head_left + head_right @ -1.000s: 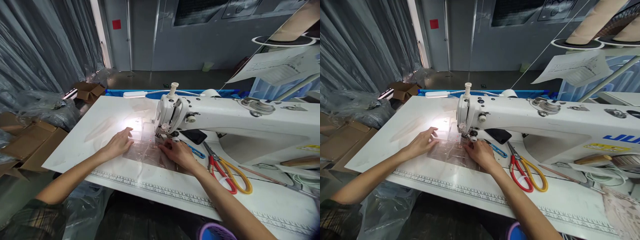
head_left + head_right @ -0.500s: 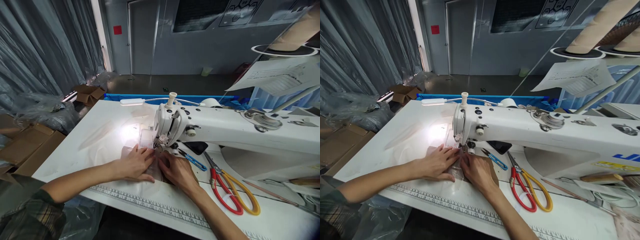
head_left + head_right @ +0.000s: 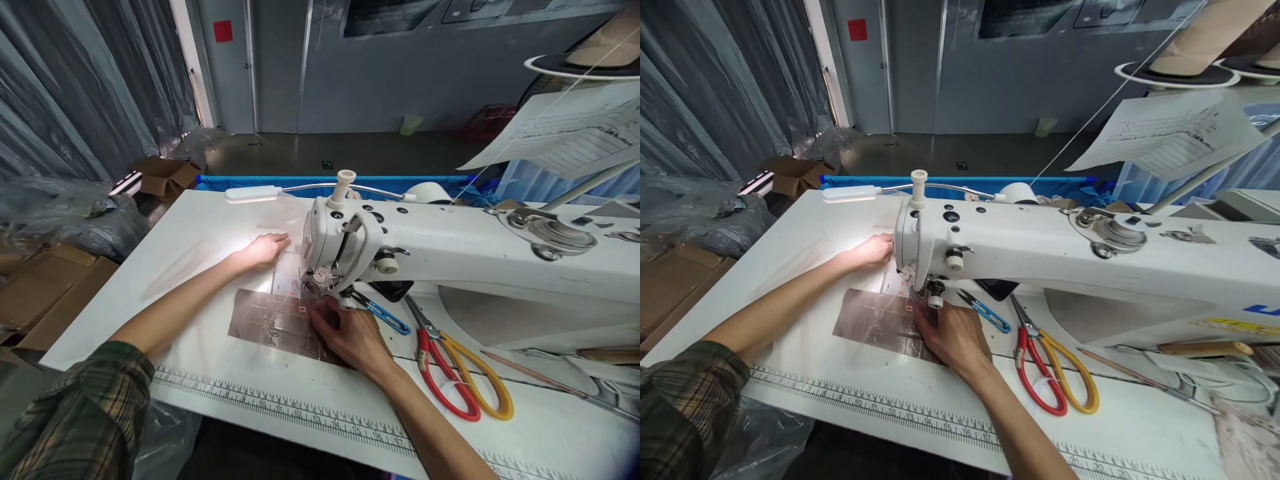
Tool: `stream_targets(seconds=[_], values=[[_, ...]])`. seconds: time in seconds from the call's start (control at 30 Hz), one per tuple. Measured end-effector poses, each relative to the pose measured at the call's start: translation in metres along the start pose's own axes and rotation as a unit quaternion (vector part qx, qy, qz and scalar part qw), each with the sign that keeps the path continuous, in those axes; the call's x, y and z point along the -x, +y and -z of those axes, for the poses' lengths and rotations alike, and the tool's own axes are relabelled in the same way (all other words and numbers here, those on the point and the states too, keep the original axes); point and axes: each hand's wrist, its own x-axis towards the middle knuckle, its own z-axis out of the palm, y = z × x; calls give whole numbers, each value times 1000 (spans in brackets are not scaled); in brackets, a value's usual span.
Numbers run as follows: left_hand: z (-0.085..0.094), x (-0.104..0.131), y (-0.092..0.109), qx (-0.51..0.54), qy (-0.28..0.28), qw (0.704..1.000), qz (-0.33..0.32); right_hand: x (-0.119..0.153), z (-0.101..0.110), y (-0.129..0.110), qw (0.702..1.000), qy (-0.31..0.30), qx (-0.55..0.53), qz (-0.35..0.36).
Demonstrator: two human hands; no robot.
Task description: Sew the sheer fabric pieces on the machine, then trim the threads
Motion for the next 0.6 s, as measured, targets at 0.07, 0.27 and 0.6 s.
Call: stream_targets(seconds=[0.07, 0.27, 0.6], values=[[-2, -8, -3, 24, 5, 999, -23, 0, 0, 3, 1000, -4, -7, 3], [15, 33, 11, 86, 39, 993, -71, 3, 5, 0, 999, -23, -26, 15], [-17, 104, 78, 68, -30, 993, -91, 9, 7, -14, 999, 15, -36, 7]])
